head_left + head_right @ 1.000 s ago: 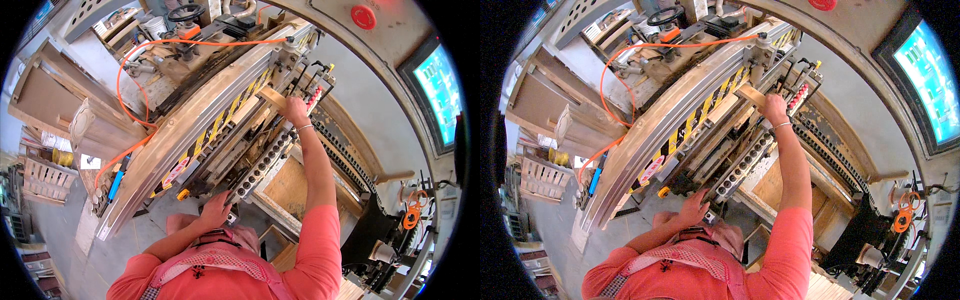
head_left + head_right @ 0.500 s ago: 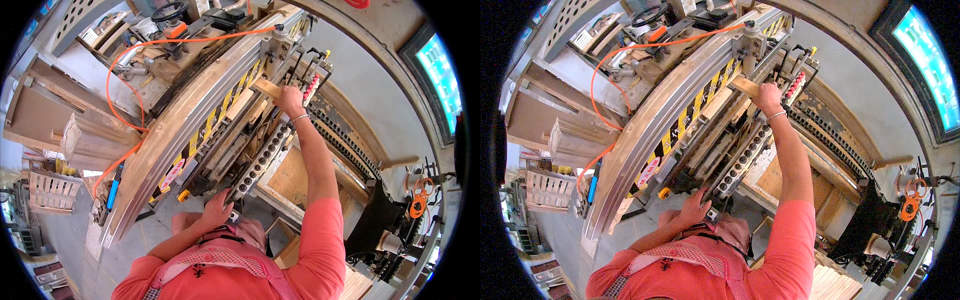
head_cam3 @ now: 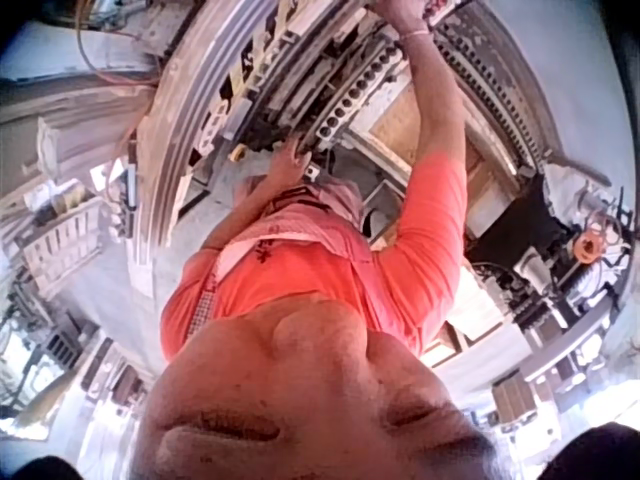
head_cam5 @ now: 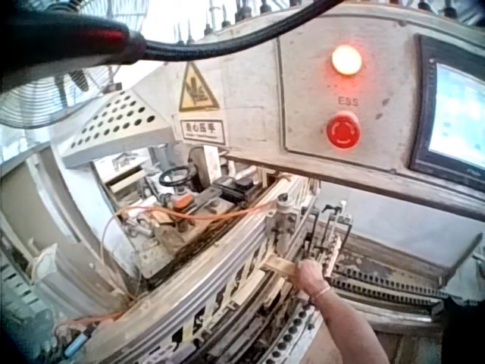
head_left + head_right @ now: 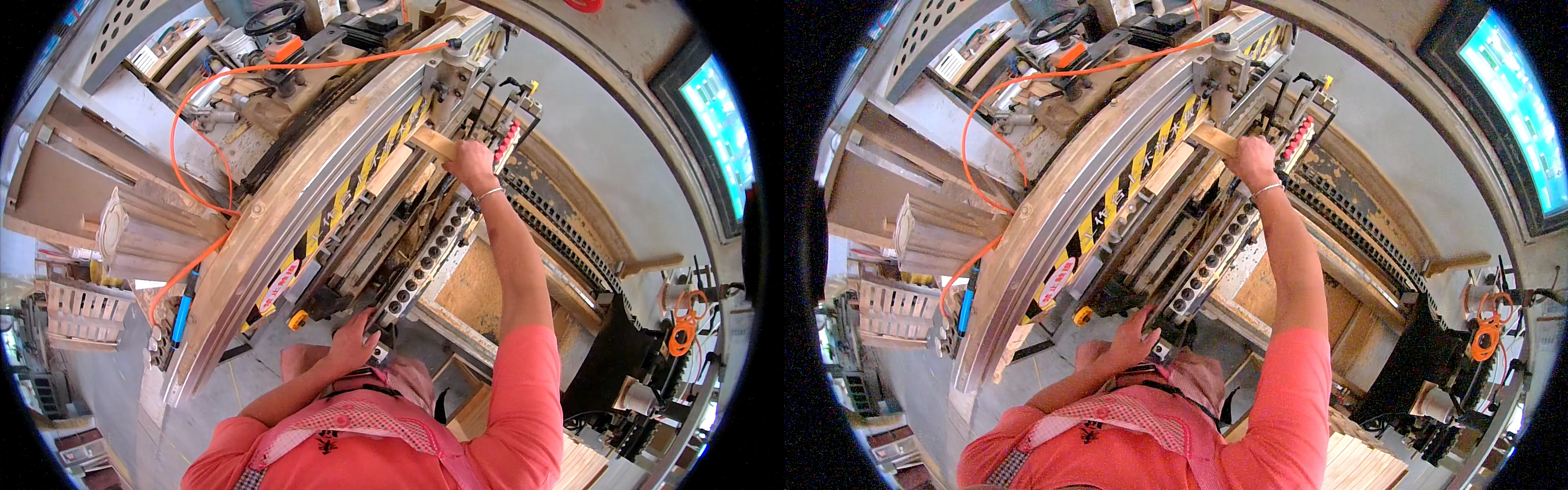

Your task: The person operates a woodworking machine, feeding small wooden blocks into the mechanism one by one. They retrieve the processed blocks from the output area and place them onto a growing stack on the floor. The task involves repetitive handling of the wood pieces and monitoring the machine's operation.

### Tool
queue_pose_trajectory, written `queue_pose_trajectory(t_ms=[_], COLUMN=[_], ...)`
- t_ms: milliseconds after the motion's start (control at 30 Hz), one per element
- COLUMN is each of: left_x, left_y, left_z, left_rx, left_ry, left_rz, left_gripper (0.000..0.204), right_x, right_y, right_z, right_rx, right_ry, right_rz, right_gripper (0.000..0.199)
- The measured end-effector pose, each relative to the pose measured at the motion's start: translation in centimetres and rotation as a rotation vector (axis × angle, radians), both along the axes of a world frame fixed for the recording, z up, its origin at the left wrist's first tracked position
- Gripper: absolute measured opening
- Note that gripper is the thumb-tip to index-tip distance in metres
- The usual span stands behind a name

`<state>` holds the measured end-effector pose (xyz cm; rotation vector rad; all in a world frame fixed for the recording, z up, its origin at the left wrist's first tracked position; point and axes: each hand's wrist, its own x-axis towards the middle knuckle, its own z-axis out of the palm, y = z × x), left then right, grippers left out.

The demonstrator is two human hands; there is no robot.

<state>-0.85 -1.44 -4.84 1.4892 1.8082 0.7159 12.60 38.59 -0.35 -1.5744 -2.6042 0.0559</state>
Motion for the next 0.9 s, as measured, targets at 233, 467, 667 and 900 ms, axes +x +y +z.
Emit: queue_pose_trajectory(t_ms=[233, 467, 667, 900], left_x=[0.0, 0.2, 0.3, 0.3], left_y=[-0.5, -0.3, -0.6, -0.6], left_z=[-0.3, 0.1, 0.3, -0.2], left_rx=[0.022, -0.049, -0.037, -0.065], left_ry=[0.069, 0.022, 0.041, 0.034], left_rz=[-0.009, 0.035, 0.049, 0.023], left_gripper=[0.052, 0.05, 0.049, 0.051], right_x=[-0.2, -0.1, -0.5, -0.6], right_y=[-0.2, 0.4, -0.2, -0.5], right_z=[-0.1, -0.7, -0.2, -0.2], right_rx=[0.005, 0.035, 0.061, 0.024], right_ry=[0.01, 0.015, 0.028, 0.004], right_rz=[-0.023, 0.0, -0.007, -0.046], right_gripper=[0.039, 0.038, 0.039, 0.03])
